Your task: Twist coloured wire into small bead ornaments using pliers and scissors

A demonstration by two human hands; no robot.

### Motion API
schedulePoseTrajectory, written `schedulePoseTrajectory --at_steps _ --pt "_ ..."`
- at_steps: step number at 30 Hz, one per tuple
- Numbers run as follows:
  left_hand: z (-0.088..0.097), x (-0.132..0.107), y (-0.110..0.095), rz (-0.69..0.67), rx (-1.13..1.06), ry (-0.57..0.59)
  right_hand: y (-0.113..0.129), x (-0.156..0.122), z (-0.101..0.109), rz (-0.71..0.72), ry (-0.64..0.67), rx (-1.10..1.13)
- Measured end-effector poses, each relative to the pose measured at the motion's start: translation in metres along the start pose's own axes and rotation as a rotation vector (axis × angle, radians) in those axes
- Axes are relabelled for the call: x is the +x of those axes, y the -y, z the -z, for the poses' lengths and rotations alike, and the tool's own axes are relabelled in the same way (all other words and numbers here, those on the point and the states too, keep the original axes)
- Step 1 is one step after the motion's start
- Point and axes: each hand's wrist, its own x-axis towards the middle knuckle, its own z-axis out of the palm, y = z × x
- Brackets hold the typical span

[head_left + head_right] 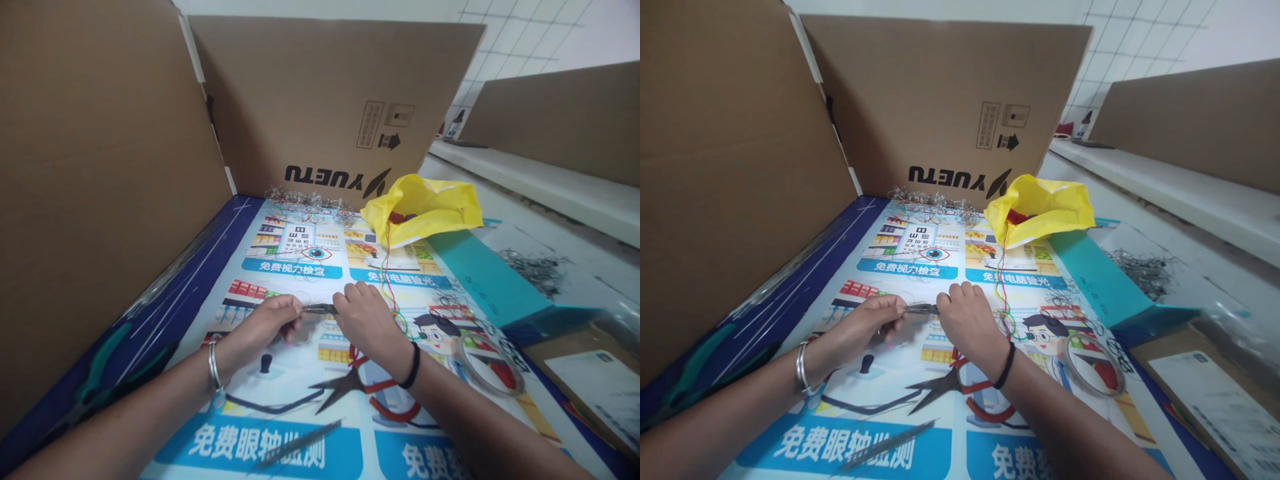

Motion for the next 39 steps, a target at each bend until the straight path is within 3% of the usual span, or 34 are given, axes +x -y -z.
schedulePoseTrajectory --at_steps 19,23,28,33,39 --pt "0.000 0.000 -0.003 0.035 0.023 0.009 0.005 -0.002 -0.002 -0.018 0.071 0.078" --pt "-0.002 0.001 0.000 -0.004 -0.024 -0.069 0.004 -0.001 -0.006 -0.072 0.072 0.144" --pt "-0.002 0.001 -0.004 -0.073 -0.211 -0.254 0.003 0.000 -0.012 -0.116 0.105 0.316" --pt "-0.004 0.002 -0.003 -0.098 -0.386 -0.286 0.015 0.000 -0.009 -0.121 -0.024 0.451" --pt "-0.015 -0.001 0.003 -0.067 -0.422 -0.277 0.026 -0.001 -0.007 -0.085 -0.091 0.459"
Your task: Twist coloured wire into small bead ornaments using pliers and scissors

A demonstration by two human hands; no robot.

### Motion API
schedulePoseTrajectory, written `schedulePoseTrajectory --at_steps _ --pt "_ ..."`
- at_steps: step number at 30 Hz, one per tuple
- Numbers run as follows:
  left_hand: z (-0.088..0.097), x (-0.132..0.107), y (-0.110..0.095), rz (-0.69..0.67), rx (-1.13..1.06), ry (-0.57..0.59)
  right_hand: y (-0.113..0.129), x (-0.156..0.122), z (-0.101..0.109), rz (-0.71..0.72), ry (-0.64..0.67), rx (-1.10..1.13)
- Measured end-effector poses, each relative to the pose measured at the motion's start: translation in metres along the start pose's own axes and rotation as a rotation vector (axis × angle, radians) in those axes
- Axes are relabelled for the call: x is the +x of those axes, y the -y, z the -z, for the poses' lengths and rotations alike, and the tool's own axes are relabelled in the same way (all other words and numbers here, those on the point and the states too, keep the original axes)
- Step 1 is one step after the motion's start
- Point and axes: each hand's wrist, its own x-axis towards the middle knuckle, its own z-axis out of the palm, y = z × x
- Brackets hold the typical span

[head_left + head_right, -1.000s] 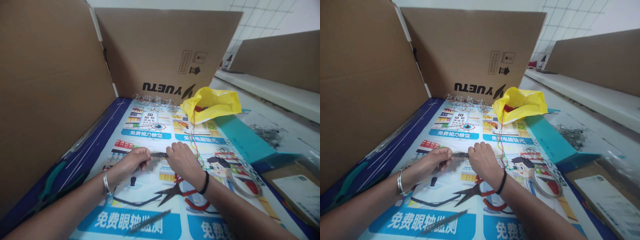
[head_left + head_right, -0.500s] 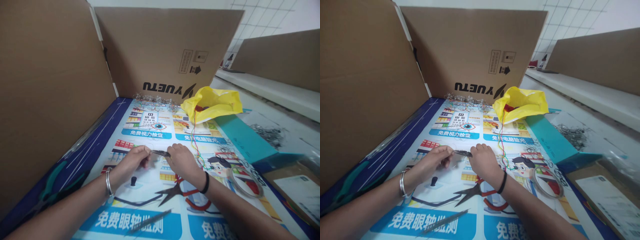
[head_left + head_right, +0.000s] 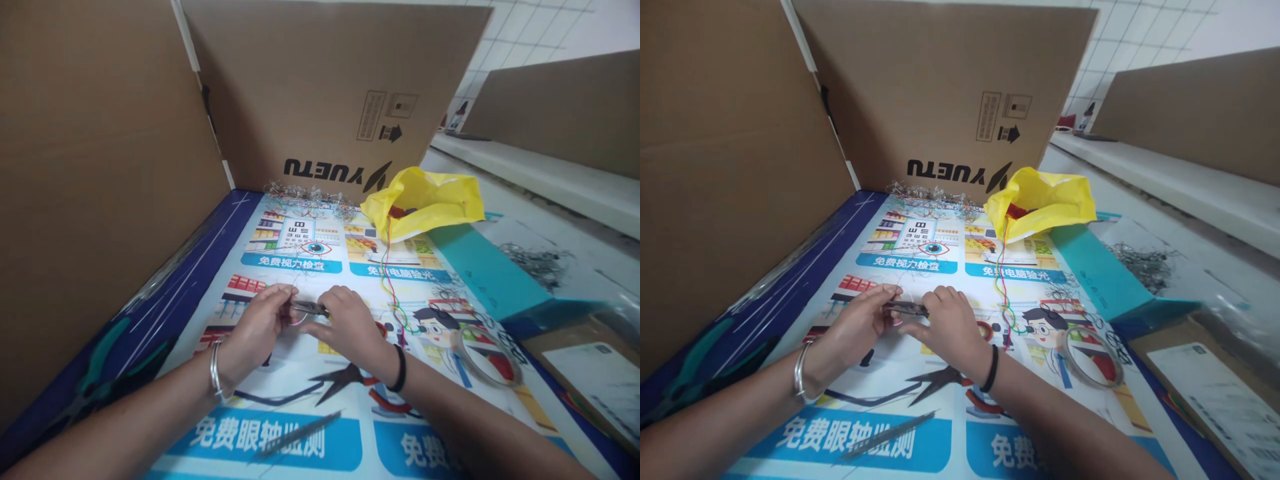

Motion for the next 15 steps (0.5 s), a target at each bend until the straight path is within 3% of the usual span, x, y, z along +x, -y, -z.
schedulePoseTrajectory --at_steps 6,15 --pt "-0.0008 -0.0014 0.0034 0.010 0.022 0.099 -0.0032 -0.0003 -0.0019 0.021 0.010 0.026" --pt "-0.0008 -0.0041 0.0028 0.001 0.063 0.066 -0.0078 -0.0005 -0.0007 0.013 0.026 0.051"
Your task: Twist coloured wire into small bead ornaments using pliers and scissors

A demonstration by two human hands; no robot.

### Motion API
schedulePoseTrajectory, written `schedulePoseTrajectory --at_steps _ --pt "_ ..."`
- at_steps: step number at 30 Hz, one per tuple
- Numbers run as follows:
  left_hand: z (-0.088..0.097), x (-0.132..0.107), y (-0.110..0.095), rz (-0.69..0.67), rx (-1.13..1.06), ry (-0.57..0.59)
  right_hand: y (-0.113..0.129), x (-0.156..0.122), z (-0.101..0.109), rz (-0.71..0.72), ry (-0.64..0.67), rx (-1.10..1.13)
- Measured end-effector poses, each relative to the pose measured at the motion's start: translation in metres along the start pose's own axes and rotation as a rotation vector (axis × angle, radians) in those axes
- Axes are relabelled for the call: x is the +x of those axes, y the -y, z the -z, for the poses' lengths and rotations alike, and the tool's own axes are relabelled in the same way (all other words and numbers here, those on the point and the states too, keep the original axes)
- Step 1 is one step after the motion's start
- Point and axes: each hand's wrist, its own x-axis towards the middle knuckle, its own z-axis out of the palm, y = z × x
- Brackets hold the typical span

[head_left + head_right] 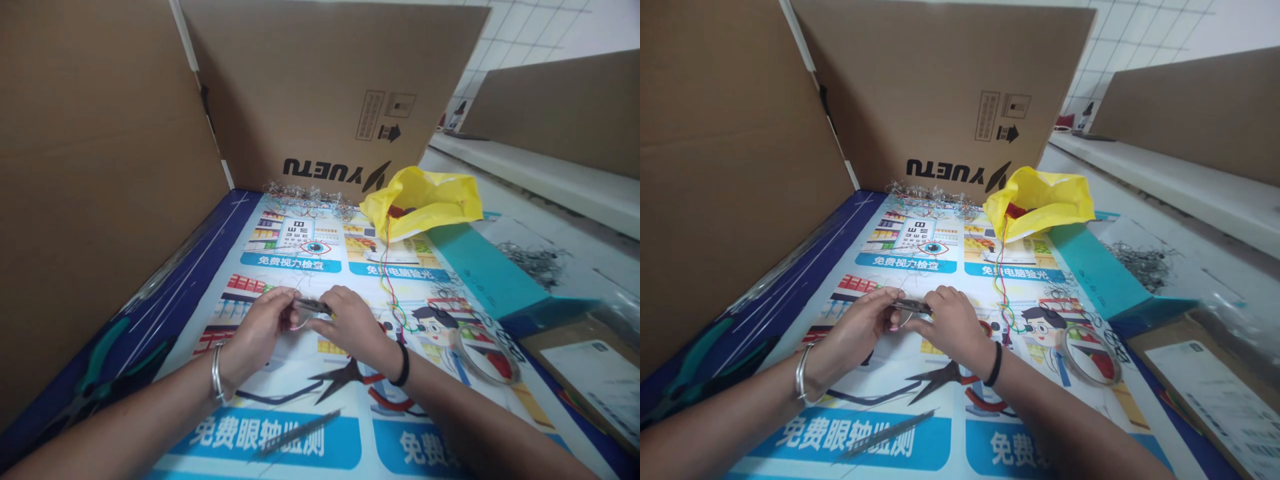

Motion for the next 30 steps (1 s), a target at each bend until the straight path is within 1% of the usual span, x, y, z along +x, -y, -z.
schedulePoseTrajectory --at_steps 5,11,13,16,20,22,26,30 --pt "0.001 0.002 0.000 0.009 -0.031 -0.042 0.002 -0.001 0.001 0.029 0.011 0.063" --pt "-0.003 -0.001 0.000 0.014 -0.035 -0.029 0.005 -0.001 -0.002 0.043 -0.025 0.108" --pt "-0.003 -0.001 0.000 0.016 -0.022 -0.029 0.003 0.000 -0.003 0.050 -0.031 0.138" --pt "-0.003 0.000 0.000 0.011 0.002 0.001 -0.003 0.001 -0.002 0.043 -0.034 0.184" --pt "-0.004 -0.001 -0.001 0.029 0.051 0.046 -0.011 0.004 0.000 0.027 0.016 0.310" --pt "-0.004 -0.002 -0.002 0.058 0.071 0.038 -0.015 0.005 0.001 0.005 0.045 0.384" --pt "-0.003 -0.003 -0.002 0.109 0.095 0.013 -0.021 0.007 0.004 -0.087 0.101 0.498" --pt "-0.001 -0.002 -0.002 0.150 0.110 0.052 -0.026 0.009 0.006 -0.151 0.155 0.589"
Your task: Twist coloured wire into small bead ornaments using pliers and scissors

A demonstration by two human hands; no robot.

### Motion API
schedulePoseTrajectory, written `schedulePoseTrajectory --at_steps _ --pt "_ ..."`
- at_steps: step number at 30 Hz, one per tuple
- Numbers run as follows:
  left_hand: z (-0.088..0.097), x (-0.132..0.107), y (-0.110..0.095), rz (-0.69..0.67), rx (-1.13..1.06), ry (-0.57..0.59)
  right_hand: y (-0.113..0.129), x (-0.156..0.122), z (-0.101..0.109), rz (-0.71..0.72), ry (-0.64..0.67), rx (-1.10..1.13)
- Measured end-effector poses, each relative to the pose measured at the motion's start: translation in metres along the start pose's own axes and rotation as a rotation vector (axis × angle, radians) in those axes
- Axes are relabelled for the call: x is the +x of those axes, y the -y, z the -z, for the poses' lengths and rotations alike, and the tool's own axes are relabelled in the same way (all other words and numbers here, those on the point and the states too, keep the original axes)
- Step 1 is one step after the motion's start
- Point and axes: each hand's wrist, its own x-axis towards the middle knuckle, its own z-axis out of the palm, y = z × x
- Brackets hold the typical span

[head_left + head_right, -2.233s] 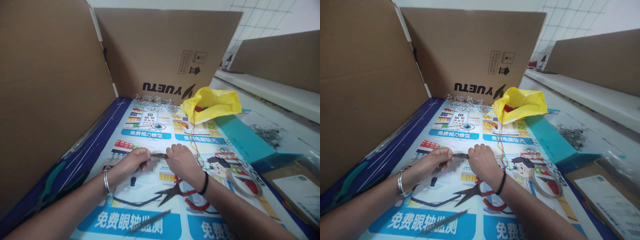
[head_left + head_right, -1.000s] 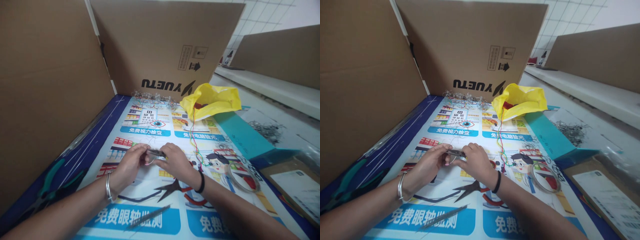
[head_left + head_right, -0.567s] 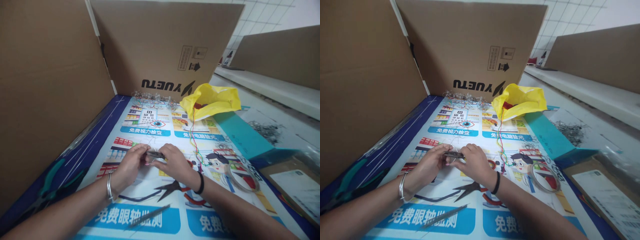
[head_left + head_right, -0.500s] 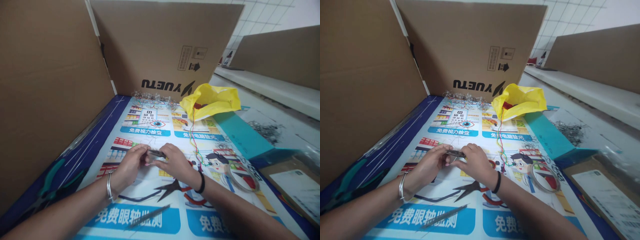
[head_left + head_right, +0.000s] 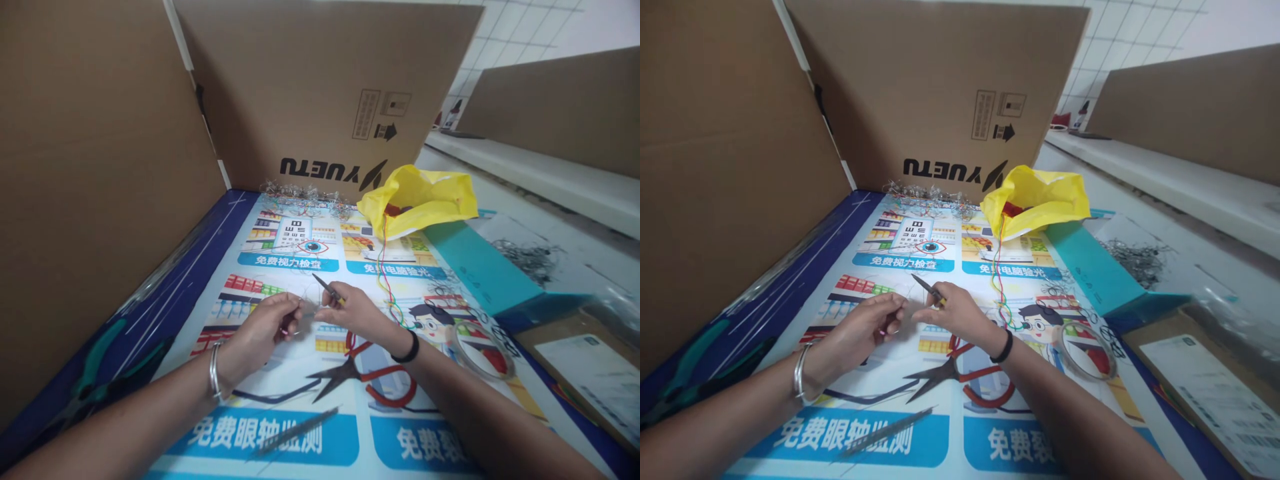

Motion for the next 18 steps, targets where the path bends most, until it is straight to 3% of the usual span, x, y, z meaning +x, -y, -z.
schedulePoseTrajectory --at_steps 7,11,18 --pt "-0.003 0.000 -0.002 0.073 0.041 0.067 -0.003 0.002 0.001 -0.024 -0.062 0.017" --pt "-0.002 0.000 -0.002 0.073 0.082 0.041 -0.001 0.001 0.004 -0.035 -0.093 -0.045" --pt "0.003 0.002 -0.002 0.032 0.061 0.052 -0.002 0.001 0.024 0.024 0.046 -0.322"
